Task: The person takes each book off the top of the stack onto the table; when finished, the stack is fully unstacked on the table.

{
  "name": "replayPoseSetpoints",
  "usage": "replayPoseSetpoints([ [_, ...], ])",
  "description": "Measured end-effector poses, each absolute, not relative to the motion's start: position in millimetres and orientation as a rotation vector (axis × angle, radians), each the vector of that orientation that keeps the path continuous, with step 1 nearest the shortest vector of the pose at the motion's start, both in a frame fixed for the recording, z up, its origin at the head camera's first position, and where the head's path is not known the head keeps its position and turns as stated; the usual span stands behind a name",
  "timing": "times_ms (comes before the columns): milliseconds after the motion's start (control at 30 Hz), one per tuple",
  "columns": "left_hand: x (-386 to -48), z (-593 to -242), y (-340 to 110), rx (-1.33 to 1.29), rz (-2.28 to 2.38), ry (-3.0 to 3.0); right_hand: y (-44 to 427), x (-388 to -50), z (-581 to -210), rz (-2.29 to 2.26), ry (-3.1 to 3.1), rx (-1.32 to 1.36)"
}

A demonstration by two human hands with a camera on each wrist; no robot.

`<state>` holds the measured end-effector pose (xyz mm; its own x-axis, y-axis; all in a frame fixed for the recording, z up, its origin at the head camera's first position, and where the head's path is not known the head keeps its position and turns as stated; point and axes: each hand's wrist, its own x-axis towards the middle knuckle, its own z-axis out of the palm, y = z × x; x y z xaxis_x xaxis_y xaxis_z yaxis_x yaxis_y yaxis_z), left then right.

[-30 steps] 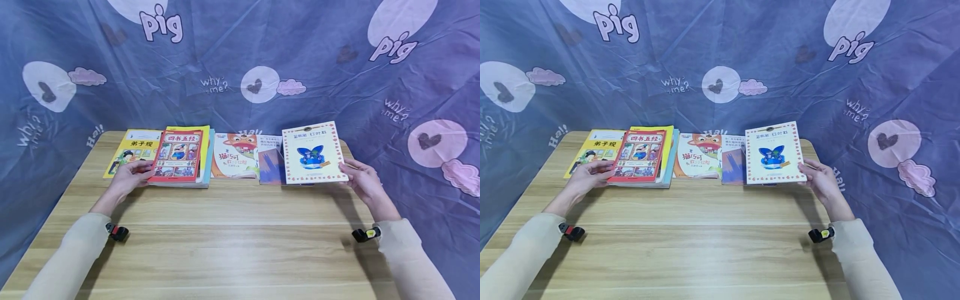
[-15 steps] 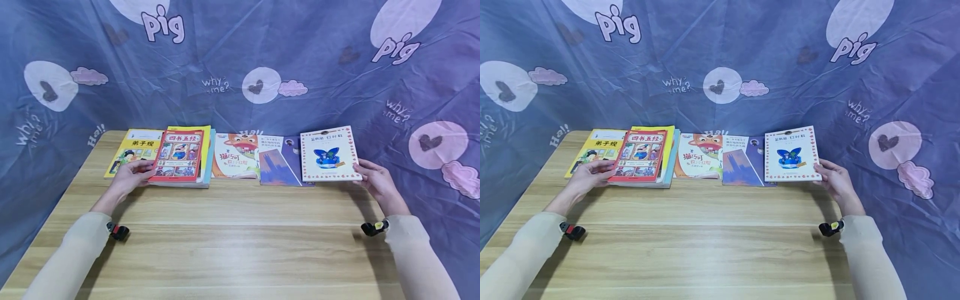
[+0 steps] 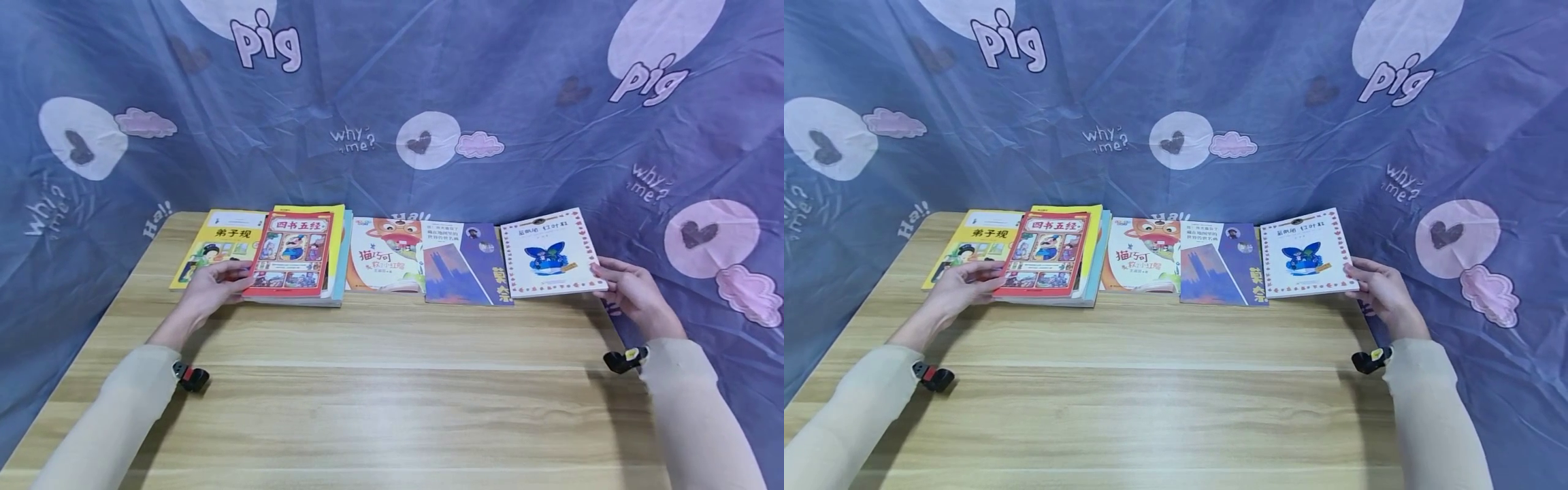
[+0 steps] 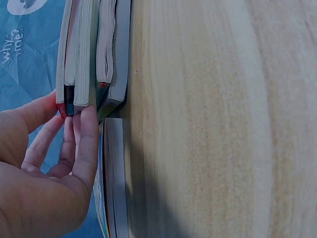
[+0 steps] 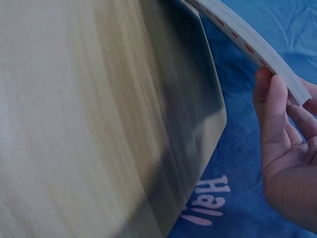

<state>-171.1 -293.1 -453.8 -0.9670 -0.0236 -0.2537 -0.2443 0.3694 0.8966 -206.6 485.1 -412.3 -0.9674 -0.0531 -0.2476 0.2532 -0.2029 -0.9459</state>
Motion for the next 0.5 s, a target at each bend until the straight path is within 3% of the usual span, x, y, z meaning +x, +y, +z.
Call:
replayPoseSetpoints([
  [500,-172.1,-456.2,-296.5,-0.241,1.675,2.396,489.6,-214.9,-416.7,-2.255,1.868,0.383],
])
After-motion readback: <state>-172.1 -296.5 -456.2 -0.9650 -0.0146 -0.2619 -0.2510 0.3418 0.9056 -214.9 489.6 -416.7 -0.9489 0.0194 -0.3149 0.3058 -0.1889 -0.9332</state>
